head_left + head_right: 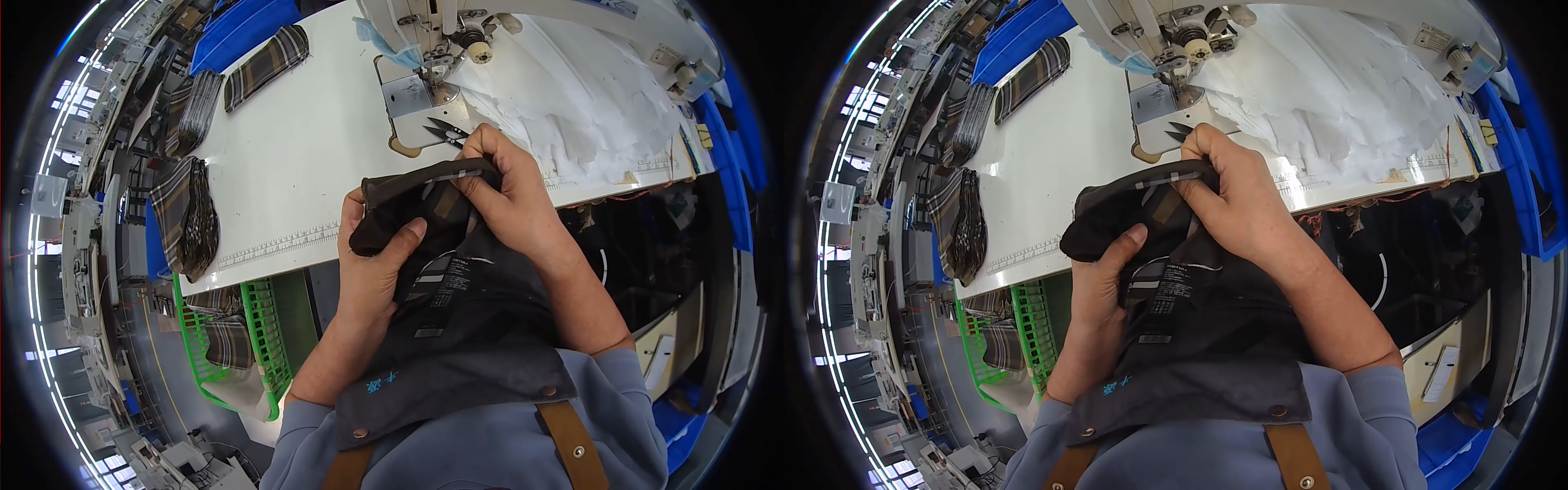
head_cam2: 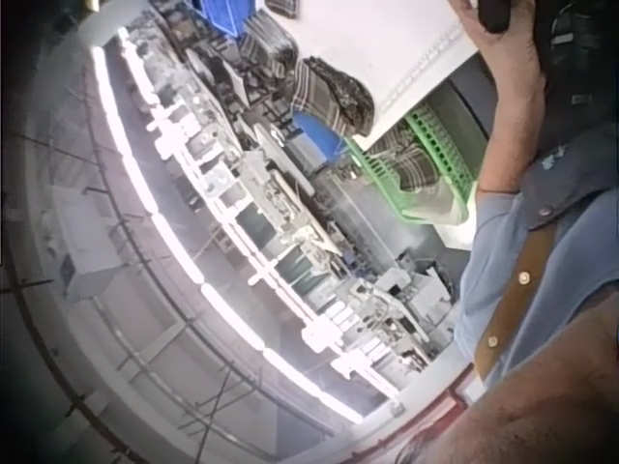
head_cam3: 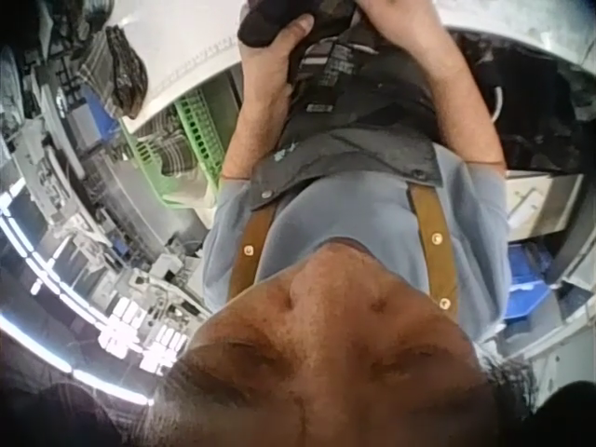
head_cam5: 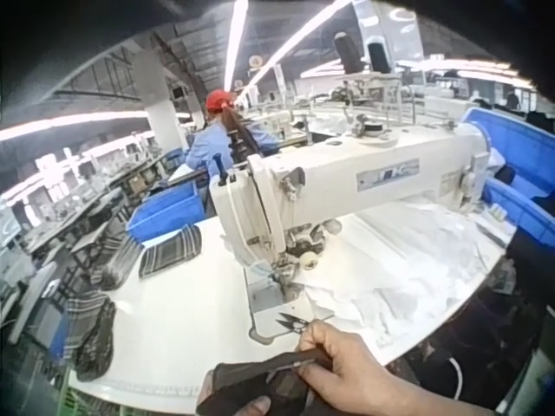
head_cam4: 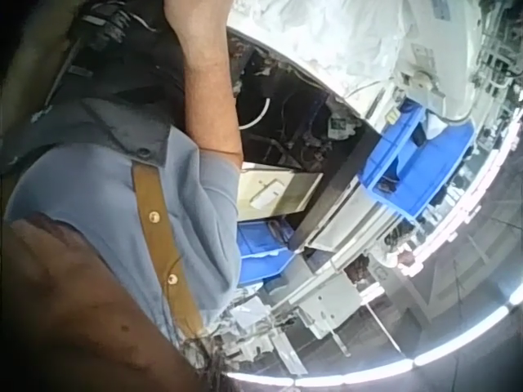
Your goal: Sewing a plaid pouch using a sewing machine and trimming threads.
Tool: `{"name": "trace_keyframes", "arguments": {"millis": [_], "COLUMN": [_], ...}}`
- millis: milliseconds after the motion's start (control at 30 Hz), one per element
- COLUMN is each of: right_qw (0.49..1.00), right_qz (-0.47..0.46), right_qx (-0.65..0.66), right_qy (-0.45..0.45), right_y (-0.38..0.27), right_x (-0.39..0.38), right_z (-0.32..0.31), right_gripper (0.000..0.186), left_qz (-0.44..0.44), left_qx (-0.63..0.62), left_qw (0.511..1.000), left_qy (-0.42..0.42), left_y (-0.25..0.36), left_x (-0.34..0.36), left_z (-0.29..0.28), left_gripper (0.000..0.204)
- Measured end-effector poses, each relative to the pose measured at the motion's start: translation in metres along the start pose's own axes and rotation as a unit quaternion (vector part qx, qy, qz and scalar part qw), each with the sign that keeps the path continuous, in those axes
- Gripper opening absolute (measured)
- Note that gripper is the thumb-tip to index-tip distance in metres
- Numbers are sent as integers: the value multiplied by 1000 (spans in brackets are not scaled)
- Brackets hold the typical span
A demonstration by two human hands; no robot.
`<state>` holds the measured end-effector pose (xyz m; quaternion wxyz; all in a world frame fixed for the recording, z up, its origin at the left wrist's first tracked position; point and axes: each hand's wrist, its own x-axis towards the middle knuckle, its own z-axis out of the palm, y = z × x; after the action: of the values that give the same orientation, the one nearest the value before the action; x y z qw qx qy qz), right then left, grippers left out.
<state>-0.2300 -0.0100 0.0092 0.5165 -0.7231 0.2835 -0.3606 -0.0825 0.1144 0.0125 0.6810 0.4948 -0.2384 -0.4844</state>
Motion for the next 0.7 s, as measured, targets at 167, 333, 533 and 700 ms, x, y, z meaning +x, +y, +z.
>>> {"name": "trace_keyframes", "arguments": {"millis": [167,333,533,700], "right_qw": [1000,1000,1000,999], "right_qz": [5,2,-3,-13], "right_qx": [2,-2,0,5], "right_qy": [3,-2,13,33], "right_y": [2,4,6,4], "right_x": [-2,-4,-4,-6], "right_z": [-1,-1,3,5], "right_gripper": [21,20,18,18], "left_qz": [-6,-7,-16,-13], "left_qx": [-4,-11,-24,-25], "left_qw": [1000,1000,1000,1000], "left_qy": [0,-3,6,6], "left_y": [-4,-6,-5,-8], "left_x": [0,0,-2,-1], "left_z": [-1,1,1,0], "left_gripper": [46,48,48,50]}}
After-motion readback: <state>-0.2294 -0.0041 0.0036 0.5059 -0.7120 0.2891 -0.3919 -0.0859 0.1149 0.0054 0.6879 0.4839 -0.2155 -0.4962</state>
